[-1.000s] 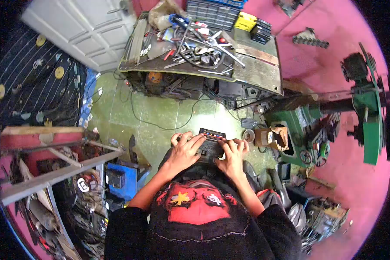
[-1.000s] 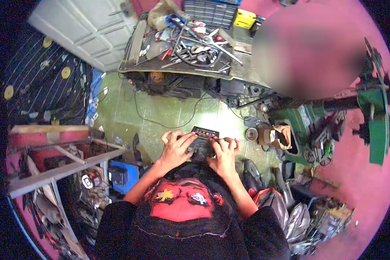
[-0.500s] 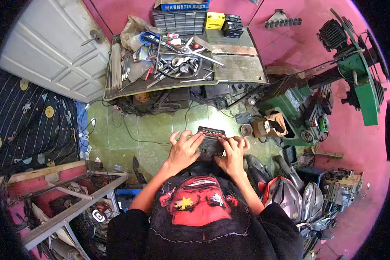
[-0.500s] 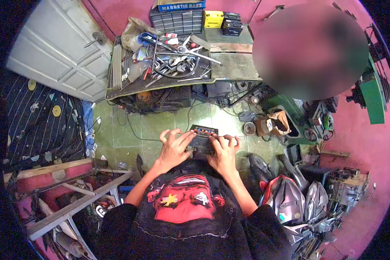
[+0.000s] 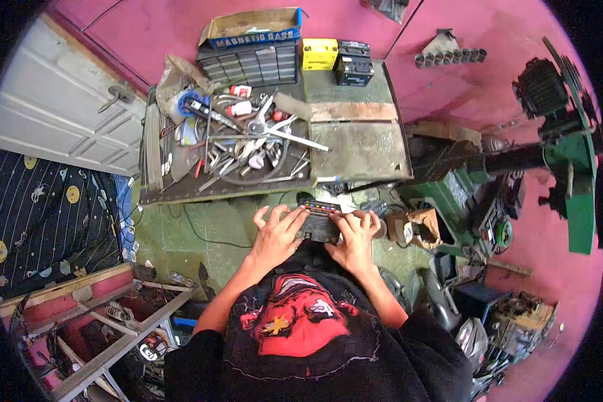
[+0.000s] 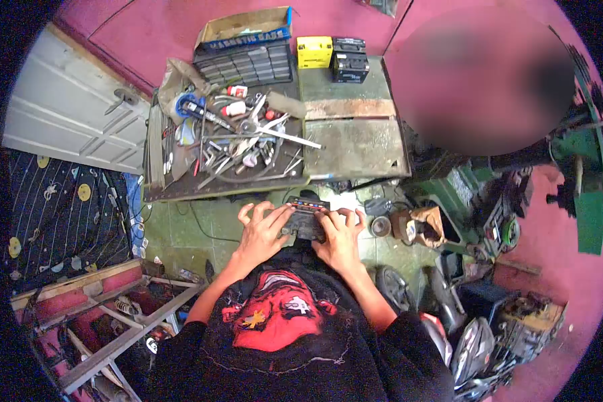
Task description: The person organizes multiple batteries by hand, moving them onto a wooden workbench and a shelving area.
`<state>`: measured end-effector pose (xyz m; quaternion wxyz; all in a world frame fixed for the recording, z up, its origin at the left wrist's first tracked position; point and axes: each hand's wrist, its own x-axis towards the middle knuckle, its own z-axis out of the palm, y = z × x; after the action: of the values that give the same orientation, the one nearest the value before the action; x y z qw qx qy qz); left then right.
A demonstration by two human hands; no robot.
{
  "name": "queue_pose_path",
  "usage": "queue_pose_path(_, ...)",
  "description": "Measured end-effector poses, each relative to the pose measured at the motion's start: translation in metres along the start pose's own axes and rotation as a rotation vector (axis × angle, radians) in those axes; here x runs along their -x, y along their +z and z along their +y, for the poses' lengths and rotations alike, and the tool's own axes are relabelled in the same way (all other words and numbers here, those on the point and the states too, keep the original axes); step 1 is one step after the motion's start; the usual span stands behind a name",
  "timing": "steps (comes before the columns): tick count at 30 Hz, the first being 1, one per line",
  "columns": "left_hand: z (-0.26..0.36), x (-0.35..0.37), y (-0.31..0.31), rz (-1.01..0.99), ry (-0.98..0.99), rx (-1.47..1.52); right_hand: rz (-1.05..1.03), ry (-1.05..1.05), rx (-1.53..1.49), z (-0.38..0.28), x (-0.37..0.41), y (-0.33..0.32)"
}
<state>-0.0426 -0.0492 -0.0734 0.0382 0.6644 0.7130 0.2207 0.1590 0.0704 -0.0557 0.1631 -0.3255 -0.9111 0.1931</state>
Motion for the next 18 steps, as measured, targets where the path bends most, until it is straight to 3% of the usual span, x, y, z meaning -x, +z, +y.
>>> queue_pose_path(8, -0.023, -0.160, 0.024, 0.010, -0.053, 0.001, -0.006, -0.115, 0.038, 0.105, -0.143, -0.024)
queue_pose_path(18, -0.078, -0.279, 0.060, -0.024, -0.135, -0.117, 0.019, -0.086, -0.018, 0.170, -0.267, 0.005)
